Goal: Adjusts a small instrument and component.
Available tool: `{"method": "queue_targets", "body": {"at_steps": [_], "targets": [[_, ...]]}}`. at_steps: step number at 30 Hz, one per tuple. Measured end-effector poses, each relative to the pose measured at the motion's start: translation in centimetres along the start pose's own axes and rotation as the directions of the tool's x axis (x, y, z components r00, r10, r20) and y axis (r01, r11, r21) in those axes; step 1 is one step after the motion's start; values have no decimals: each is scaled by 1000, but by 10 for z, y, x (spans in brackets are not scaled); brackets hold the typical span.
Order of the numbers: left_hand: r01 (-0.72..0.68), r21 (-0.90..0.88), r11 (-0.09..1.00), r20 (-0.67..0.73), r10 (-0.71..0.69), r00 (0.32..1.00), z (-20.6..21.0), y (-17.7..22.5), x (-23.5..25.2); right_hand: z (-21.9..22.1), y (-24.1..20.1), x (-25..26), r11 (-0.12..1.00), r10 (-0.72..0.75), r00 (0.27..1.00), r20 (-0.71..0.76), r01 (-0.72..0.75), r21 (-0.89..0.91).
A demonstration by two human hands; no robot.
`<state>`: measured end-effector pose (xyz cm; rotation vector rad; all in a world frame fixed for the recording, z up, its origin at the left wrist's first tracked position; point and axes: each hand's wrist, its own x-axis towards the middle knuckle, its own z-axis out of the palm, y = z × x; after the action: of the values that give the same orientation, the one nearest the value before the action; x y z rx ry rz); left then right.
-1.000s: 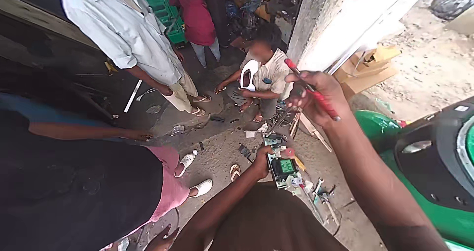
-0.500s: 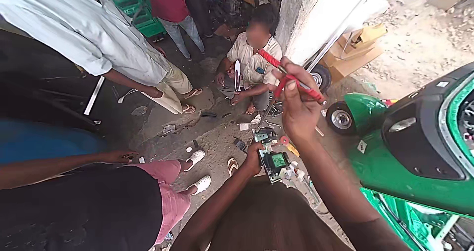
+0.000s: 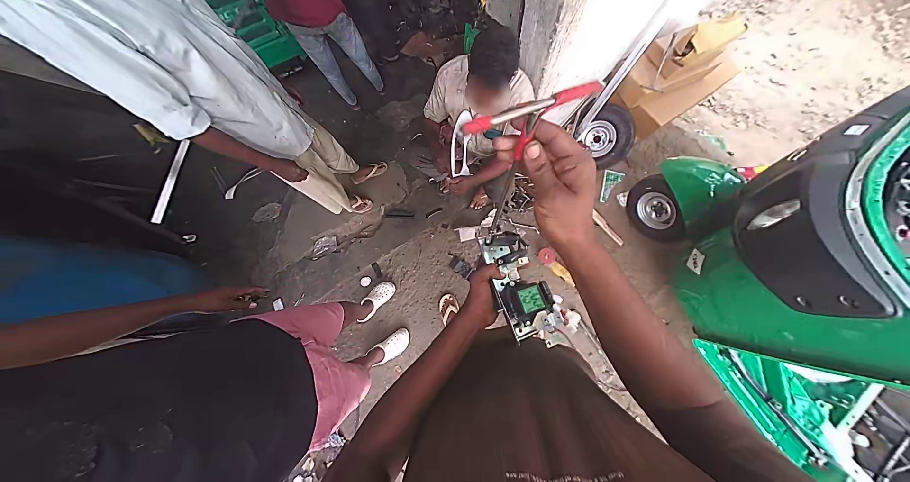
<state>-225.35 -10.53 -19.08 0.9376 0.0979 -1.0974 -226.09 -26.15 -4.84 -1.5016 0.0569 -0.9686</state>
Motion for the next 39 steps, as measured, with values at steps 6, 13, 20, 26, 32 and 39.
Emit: {"method": "queue_targets", "body": {"at_steps": [6, 13, 20, 26, 32, 39], "targets": [[16, 19, 1000, -2, -16, 1000, 1, -1, 3, -12, -6, 5, 1000, 17, 999, 36, -16, -14], [1, 8, 1000, 31, -1, 1000, -1, -3, 10, -20, -11, 10, 997, 50, 988, 146, -58, 50], [14, 21, 1000, 18, -14, 1000, 1, 0, 11, -22, -8, 11, 991, 35, 996, 87, -46, 124], [22, 0, 1000, 36, -22, 999, 0, 1, 13, -23, -11, 12, 1000, 17, 985, 170, -19, 9], [24, 0, 1000, 12, -24, 1000, 2, 2, 11, -19, -8, 8, 983, -31, 992, 122, 52, -177], [5, -93, 996, 52, 0, 999, -5, 4, 15, -31, -52, -20, 975, -168, 985, 28, 171, -143]]}}
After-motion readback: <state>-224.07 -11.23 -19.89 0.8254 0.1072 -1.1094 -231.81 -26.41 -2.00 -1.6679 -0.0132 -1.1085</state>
